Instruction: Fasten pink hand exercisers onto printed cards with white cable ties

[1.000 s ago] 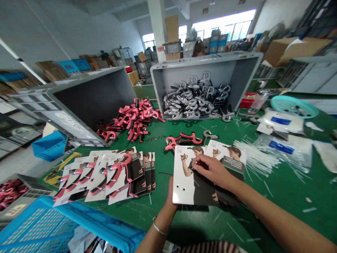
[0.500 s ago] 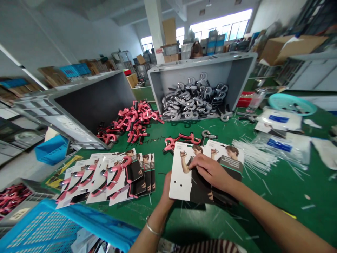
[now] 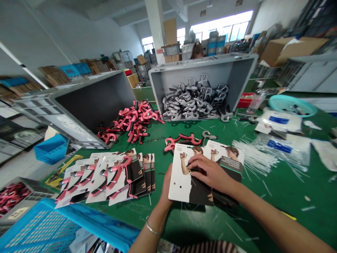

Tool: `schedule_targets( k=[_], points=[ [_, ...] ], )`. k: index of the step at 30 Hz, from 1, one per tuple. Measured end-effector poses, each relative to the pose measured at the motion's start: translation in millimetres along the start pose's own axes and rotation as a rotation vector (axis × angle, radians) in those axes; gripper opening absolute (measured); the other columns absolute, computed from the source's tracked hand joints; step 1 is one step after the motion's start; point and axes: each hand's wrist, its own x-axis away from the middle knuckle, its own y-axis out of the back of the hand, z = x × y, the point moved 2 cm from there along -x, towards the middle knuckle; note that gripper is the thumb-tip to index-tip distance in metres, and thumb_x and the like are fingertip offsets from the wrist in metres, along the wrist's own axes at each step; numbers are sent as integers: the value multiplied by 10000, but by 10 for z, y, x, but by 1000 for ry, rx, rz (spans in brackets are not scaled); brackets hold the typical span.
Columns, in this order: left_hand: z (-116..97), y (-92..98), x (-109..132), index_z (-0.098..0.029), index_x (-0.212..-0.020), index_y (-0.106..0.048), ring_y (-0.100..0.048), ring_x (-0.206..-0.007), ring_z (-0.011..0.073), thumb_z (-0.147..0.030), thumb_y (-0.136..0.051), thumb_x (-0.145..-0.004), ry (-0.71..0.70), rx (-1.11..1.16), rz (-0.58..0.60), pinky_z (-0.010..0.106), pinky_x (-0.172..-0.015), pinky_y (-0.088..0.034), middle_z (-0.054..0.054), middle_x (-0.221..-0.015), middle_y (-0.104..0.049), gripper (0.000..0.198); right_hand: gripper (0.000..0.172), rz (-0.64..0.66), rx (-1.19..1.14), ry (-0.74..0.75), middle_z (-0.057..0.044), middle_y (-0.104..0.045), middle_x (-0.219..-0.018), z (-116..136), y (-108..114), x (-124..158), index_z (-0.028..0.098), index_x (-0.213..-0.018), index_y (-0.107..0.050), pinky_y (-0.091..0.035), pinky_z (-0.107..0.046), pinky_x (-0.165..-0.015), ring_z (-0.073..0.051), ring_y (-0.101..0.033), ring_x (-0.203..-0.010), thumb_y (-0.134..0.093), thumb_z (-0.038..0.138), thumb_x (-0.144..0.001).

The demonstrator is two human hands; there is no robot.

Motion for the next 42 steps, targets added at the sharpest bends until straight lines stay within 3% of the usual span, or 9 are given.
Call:
schedule_targets(
  k=[8,12,14,17,21,24,30,36,42],
  points=[
    [-63,103,152,-149,-1216,-619,-673,-728,197,-553,-646,-827,88,256,111,263,-610,-498,101,-995,-730,561,75,-117,-269,-52,-44,-617,-1068,-36,23,-30,219,-904,-643,-492,-342,-902,-180,-604,-987,-609,267,-950],
    [-126,-13,189,-156,-1314,-536,-690,-718,198,-372,-836,-685,172,142,240,259,-618,-517,100,-1027,-732,730,152,-206,-344,-128,-45,-614,-1083,-22,82,58,224,-949,-610,-513,-254,-590,-111,-585,-665,-523,341,-991],
    [-162,-59,183,-159,-1316,-530,-688,-702,187,-325,-837,-684,185,119,293,265,-632,-529,95,-1013,-737,722,179,-344,-295,-195,-68,-602,-1161,-65,204,270,231,-1019,-604,-500,-255,-561,-108,-580,-639,-482,362,-1005],
    [-225,-70,115,-165,-1318,-527,-692,-696,189,-333,-807,-721,206,74,326,271,-630,-536,97,-1007,-742,680,270,-610,-15,-508,-96,-624,-1176,-335,512,803,225,-1149,-573,-501,-283,-606,-139,-609,-681,-398,387,-1022],
    [-358,-200,-92,-168,-1281,-574,-676,-622,183,-373,-797,-725,257,-120,457,250,-546,-499,91,-960,-750,634,244,-494,239,-815,-79,-706,-939,-933,848,1371,185,-962,-658,-494,-323,-714,-202,-648,-756,-491,362,-961],
    [-503,-421,-292,-170,-1206,-651,-661,-605,171,-384,-798,-718,207,-288,572,222,-514,-455,71,-897,-751,553,177,-375,307,-921,-71,-708,-926,-1328,917,1436,171,-853,-678,-487,-348,-829,-213,-653,-882,-593,310,-922],
    [-462,-362,-391,-152,-1131,-685,-671,-705,156,-347,-809,-734,186,-165,371,211,-601,-491,63,-880,-746,460,231,-268,322,-1064,-55,-665,-1042,-1712,897,1235,150,-1037,-646,-545,-386,-816,-182,-646,-903,-612,361,-951],
    [-39,-213,-16,-109,-1075,-704,-689,-927,209,-242,-840,-704,346,168,255,297,-846,-535,132,-1078,-735,416,188,-401,162,-982,0,-665,-726,-1715,1164,1311,160,-851,-639,-531,-294,-659,-137,-634,-630,-623,334,-919],
    [-574,-275,-43,-138,-1013,-737,-666,-831,165,-275,-824,-729,2,13,229,251,-781,-507,62,-949,-755,327,244,-704,-59,-799,-74,-687,-791,-1315,1688,1285,247,-856,-568,-572,-326,-603,-192,-668,-609,-520,475,-928]
  ],
)
